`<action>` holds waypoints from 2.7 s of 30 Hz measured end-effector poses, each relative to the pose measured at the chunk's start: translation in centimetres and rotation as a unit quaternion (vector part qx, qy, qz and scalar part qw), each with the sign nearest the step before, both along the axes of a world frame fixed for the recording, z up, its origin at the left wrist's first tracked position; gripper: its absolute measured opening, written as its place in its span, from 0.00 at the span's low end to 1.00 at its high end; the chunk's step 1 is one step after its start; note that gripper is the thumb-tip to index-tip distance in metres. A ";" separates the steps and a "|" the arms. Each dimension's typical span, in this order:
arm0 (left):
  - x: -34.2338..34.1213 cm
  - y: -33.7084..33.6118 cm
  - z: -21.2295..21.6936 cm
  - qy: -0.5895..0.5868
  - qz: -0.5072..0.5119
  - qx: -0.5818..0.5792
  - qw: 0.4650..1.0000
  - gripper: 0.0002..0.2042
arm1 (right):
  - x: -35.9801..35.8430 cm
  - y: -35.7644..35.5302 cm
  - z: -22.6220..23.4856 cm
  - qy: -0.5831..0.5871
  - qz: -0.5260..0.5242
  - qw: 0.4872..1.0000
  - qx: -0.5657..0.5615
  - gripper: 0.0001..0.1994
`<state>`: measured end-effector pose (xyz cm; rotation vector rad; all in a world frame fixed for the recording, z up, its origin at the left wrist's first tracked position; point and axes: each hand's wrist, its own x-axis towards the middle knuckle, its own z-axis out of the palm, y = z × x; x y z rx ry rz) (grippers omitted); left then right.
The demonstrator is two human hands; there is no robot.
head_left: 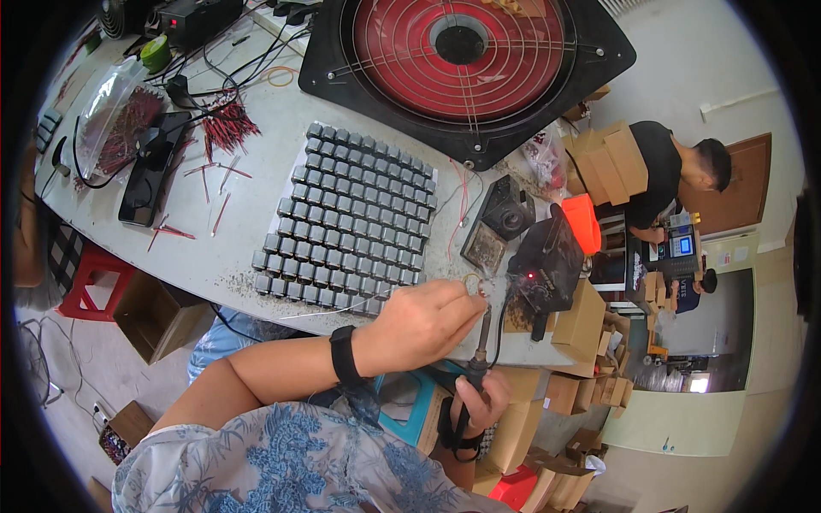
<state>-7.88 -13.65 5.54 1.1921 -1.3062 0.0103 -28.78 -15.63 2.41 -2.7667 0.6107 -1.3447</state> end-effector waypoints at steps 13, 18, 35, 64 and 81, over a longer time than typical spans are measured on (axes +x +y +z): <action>0.3 0.2 0.4 0.032 -0.007 0.014 0.999 0.10 | 0.1 0.0 0.1 0.004 -0.006 1.000 0.008 0.22; 0.3 0.3 0.1 0.060 -0.022 0.012 0.998 0.10 | 0.2 0.0 0.0 0.007 -0.012 1.000 0.003 0.21; -0.1 0.1 -0.7 0.064 -0.045 0.017 0.997 0.10 | 0.1 0.2 -0.2 0.010 -0.007 1.000 0.007 0.22; -0.2 -0.1 -0.6 0.038 -0.038 0.031 0.998 0.10 | 0.2 0.5 0.2 0.007 -0.009 1.000 0.023 0.21; -2.4 2.7 -1.5 -0.051 -0.204 0.055 0.976 0.14 | 2.6 -0.3 0.5 -0.065 -0.017 0.988 0.139 0.19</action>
